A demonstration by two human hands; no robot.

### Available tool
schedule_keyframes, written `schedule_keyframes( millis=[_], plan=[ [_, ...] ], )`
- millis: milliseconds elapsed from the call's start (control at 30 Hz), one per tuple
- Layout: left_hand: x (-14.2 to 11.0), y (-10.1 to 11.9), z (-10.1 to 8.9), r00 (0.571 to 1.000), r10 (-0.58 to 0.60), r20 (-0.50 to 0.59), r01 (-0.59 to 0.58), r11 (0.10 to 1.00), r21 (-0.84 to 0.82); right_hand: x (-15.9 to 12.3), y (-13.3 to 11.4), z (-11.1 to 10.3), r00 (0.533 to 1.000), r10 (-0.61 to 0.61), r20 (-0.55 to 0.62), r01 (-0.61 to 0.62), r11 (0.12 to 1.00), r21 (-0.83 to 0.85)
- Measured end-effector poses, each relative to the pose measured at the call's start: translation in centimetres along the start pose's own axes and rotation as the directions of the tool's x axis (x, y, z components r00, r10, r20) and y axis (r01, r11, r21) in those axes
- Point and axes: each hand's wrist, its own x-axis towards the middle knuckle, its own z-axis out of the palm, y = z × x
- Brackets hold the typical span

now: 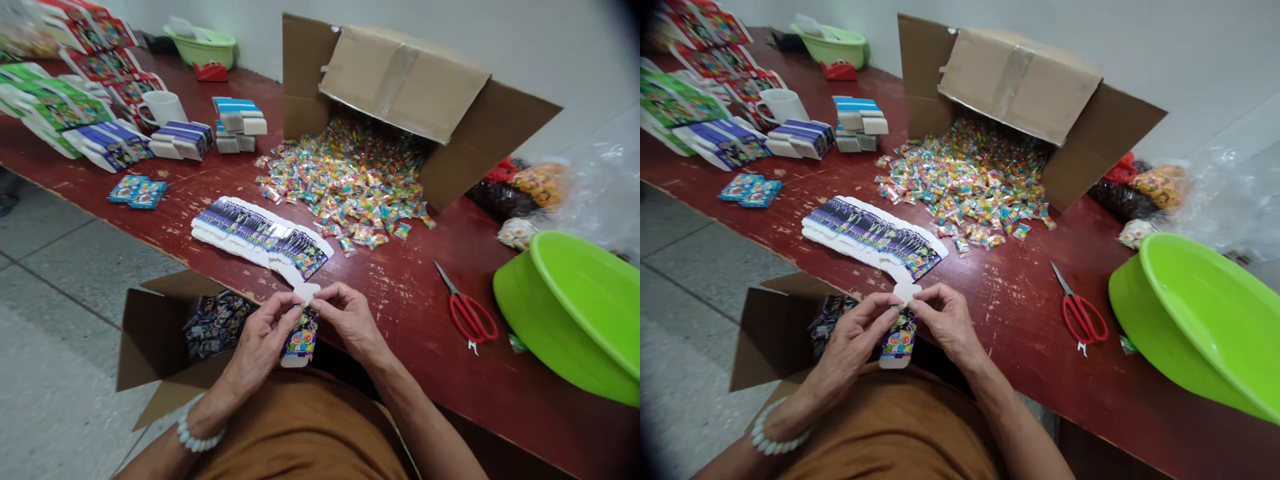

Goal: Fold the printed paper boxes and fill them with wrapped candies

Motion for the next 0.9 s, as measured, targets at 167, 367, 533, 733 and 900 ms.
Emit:
schedule_keyframes(
  millis=[167, 367, 533, 733, 900],
  plan=[
    [0.4, -0.2, -0.2, 0.996, 0.083, -0.041, -0.085, 0.995, -0.05, 0.0, -0.1, -0.1, 0.996, -0.037, 0.08, 0.038, 0.999, -0.005],
    [0.2, -0.5, -0.1, 0.951, -0.213, 0.224, 0.27, 0.926, -0.265, -0.6, 0.1, -0.5, 0.968, -0.242, 0.072, 0.25, 0.954, -0.166],
    [0.0, -0.6, 0.4, 0.943, -0.254, 0.217, 0.313, 0.898, -0.309, -0.6, -0.4, -0.5, 0.965, -0.209, 0.161, 0.241, 0.946, -0.216],
    [0.5, -0.6, 0.4, 0.946, -0.278, 0.164, 0.313, 0.913, -0.26, 0.2, -1.6, 0.3, 0.991, 0.029, 0.132, -0.017, 0.995, -0.095],
    [0.6, -0.5, 0.1, 0.954, -0.252, 0.164, 0.288, 0.92, -0.266, 0.5, -1.2, 0.1, 0.998, -0.032, 0.06, 0.042, 0.985, -0.17]
  ],
)
